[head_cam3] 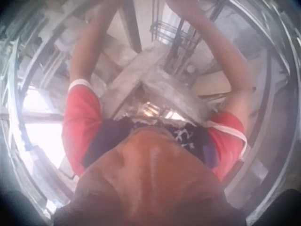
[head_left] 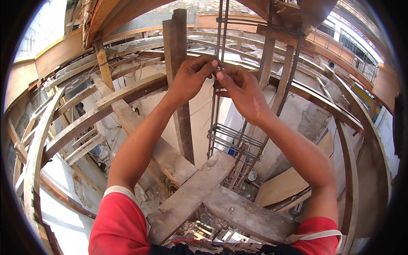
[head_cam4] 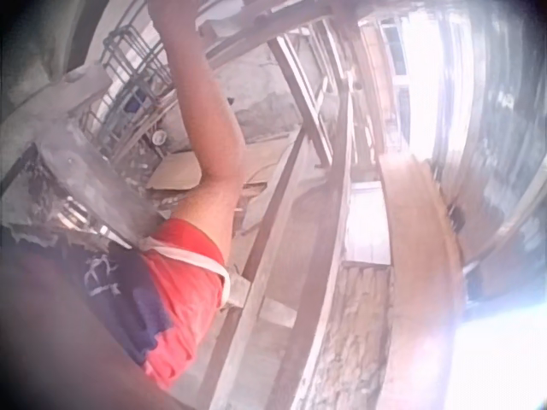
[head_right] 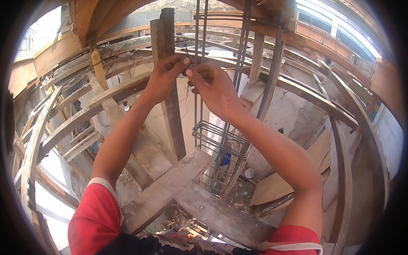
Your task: The person uses pliers to tighten and secure metal rods and clamps on a vertical scaffolding structure. They repeatedly adjust the position of the rods and tighten the clamps to ensure stability.
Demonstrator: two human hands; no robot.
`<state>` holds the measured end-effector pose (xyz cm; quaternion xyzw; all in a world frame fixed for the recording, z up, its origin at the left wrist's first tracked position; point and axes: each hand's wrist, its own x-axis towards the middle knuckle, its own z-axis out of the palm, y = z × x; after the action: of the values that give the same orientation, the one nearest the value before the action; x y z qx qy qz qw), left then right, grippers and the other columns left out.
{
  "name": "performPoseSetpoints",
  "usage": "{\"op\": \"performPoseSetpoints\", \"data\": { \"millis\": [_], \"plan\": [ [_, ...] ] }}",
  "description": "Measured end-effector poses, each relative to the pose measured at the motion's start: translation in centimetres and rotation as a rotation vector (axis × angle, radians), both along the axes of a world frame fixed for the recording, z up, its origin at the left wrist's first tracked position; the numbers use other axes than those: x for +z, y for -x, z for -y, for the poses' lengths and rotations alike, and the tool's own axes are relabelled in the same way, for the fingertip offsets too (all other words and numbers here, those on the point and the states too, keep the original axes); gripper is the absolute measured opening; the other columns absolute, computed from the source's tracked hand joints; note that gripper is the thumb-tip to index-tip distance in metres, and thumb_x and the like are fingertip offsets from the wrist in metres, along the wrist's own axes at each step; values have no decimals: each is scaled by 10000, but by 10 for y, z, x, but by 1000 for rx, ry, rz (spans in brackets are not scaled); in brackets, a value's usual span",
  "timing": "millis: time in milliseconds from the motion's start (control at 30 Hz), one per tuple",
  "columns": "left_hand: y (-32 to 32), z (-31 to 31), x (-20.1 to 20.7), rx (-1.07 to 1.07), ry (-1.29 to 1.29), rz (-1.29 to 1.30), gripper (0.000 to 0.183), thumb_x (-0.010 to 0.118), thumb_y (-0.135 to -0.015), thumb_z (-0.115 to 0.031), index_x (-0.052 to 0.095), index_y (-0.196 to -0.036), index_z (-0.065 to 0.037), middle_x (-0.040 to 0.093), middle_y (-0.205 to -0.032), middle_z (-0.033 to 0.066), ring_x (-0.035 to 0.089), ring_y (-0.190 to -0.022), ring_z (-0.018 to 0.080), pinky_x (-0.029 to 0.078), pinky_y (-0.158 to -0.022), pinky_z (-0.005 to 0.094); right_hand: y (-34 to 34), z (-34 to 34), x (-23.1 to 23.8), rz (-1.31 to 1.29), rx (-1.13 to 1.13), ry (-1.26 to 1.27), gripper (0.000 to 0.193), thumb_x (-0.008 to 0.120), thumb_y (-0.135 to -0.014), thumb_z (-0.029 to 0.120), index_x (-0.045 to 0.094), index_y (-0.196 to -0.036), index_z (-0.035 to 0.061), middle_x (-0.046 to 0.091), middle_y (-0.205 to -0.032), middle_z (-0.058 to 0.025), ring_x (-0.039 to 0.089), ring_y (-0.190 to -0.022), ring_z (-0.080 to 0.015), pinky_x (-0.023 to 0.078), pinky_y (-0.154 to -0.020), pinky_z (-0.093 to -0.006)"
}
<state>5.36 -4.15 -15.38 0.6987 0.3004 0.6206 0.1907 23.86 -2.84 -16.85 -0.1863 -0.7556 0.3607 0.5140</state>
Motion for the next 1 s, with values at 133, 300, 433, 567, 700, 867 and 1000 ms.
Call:
{"op": "performPoseSetpoints", "data": {
  "millis": [133,300,433,567,700,867,1000],
  "plan": [
    [-11,-5,-1,-224,130,263,191,595,-1035,-213,676,-1005,-43,678,-875,14,617,-839,114,489,-837,295,-4,-7,1,-11,146,79,315,654,-1001,198,585,-1215,-22,675,-1025,-92,646,-966,-149,527,-879,-303],
    [-16,-17,-3,-489,287,497,159,537,-1052,-186,597,-960,-72,612,-881,28,611,-825,171,504,-858,345,-21,-13,14,34,225,98,300,630,-1004,153,585,-1233,-36,654,-1065,-94,651,-981,-149,556,-902,-298],
    [-20,-20,-2,-422,304,558,159,475,-1064,-190,546,-982,-74,568,-883,51,578,-859,212,492,-919,419,-36,-16,26,143,177,107,278,612,-1006,131,597,-1198,-70,632,-1120,-114,668,-999,-166,578,-879,-298],
    [-4,-26,3,-495,206,708,162,441,-1065,-152,528,-958,-66,529,-860,49,575,-879,222,509,-973,462,-42,-12,29,193,55,135,215,607,-1019,128,551,-1152,-31,589,-1066,-93,665,-947,-170,623,-872,-344],
    [-7,-17,13,-465,188,806,203,376,-1075,-116,492,-932,-29,472,-832,58,604,-907,259,550,-1041,507,-35,-9,16,115,11,162,69,560,-988,36,538,-1042,-1,567,-1012,-45,612,-908,-125,613,-863,-328],
    [-10,-21,10,-445,249,881,160,379,-1066,-94,473,-966,-13,481,-873,80,580,-889,247,558,-930,446,-26,-5,18,45,81,-174,115,583,-913,65,524,-1006,31,599,-1037,-72,580,-954,-179,483,-962,-370],
    [11,-26,16,-548,219,1008,127,372,-1060,-72,440,-962,-27,417,-802,51,478,-729,165,489,-680,324,-30,13,17,495,171,-518,151,577,-911,95,499,-1027,37,611,-1125,-99,588,-1054,-199,447,-1003,-388]
  ]
}}
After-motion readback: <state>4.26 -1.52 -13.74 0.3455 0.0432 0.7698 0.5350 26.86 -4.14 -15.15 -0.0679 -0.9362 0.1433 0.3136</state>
